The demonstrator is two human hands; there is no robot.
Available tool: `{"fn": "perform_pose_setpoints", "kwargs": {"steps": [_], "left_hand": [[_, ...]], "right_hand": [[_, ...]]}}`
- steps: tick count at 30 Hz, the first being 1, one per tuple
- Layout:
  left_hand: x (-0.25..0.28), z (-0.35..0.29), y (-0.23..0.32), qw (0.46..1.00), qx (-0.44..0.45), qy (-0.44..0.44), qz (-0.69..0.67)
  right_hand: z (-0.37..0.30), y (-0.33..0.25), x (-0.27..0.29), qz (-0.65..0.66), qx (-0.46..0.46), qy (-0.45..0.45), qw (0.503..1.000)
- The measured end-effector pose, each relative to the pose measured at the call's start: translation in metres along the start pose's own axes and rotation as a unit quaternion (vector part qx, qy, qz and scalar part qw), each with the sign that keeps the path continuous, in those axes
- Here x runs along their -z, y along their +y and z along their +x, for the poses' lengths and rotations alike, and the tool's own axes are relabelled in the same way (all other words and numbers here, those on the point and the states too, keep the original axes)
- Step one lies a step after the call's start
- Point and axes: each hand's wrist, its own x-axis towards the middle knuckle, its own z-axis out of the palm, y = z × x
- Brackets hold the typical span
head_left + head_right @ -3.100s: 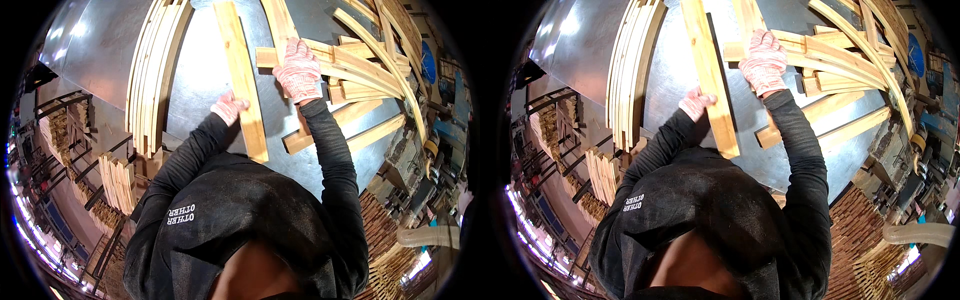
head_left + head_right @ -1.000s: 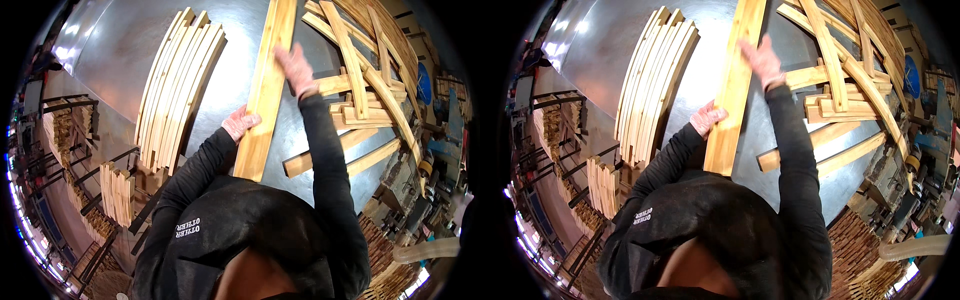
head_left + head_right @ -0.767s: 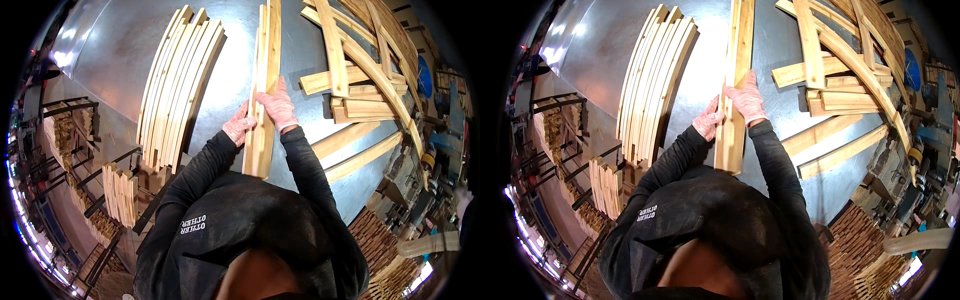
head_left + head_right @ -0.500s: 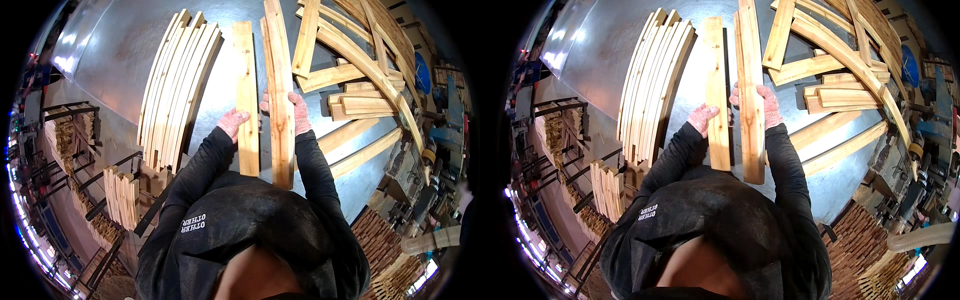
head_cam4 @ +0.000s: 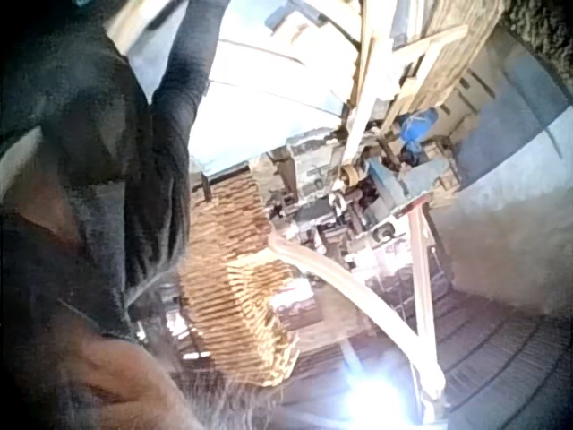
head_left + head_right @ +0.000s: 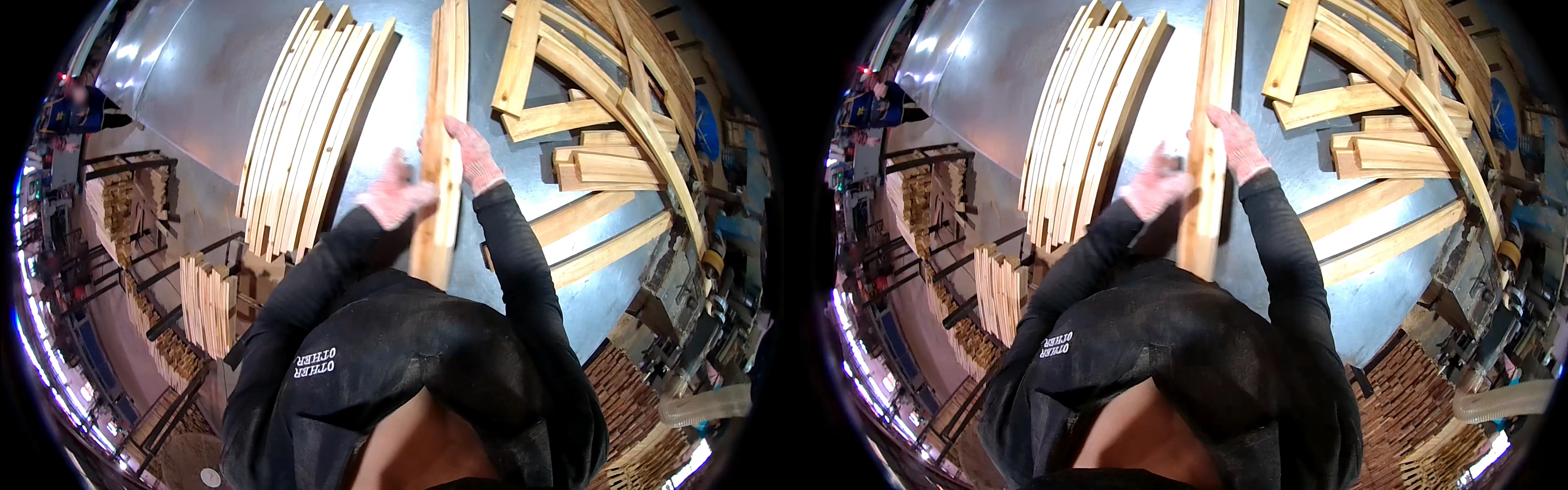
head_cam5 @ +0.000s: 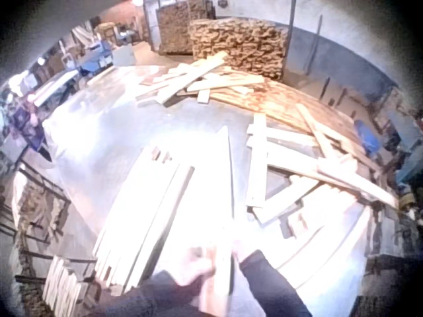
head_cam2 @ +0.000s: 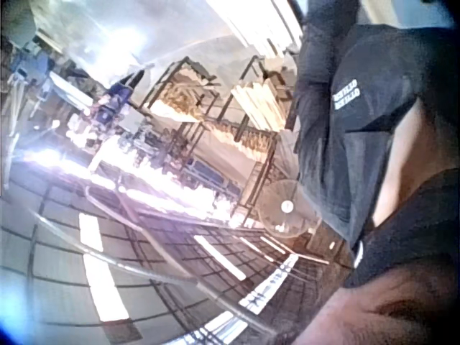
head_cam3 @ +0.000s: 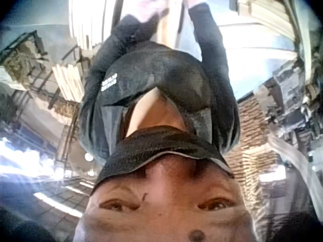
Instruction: The person repeatedly picks up thin wooden planks from a large pile on a metal table and stacks them into a neat pile. They handle the planks one by one or in small groups, aligning them before placing them onto the growing stack.
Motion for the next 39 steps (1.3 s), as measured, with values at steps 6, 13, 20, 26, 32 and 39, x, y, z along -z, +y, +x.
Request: {"fn": "perform_pose_setpoints", "kwargs": {"steps": [6, 13, 20, 26, 32, 39], "left_hand": [[0.041, -0.015, 0.006, 0.993, 0.074, -0.032, -0.088], [0.140, -0.113, 0.079, 0.999, -0.036, 0.036, -0.005], [0.118, -0.102, 0.095, 0.989, -0.071, 0.124, 0.028], [0.040, -0.054, 0.068, 0.948, -0.114, -0.033, 0.294], [0.116, 0.003, 0.035, 0.570, -0.306, -0.220, 0.730], [0.172, 0.023, 0.010, 0.487, -0.372, -0.261, 0.746]], "right_hand": [[0.020, 0.010, -0.050, 0.277, -0.247, 0.048, 0.927], [0.043, -0.077, -0.103, -0.193, -0.246, -0.005, 0.950], [0.051, -0.069, -0.147, -0.111, -0.100, -0.065, 0.987], [0.005, -0.105, -0.108, 0.199, -0.114, 0.147, 0.962], [-0.113, -0.119, -0.019, 0.239, -0.177, 0.461, 0.836], [-0.387, -0.150, -0.038, 0.116, -0.194, 0.787, 0.573]]}}
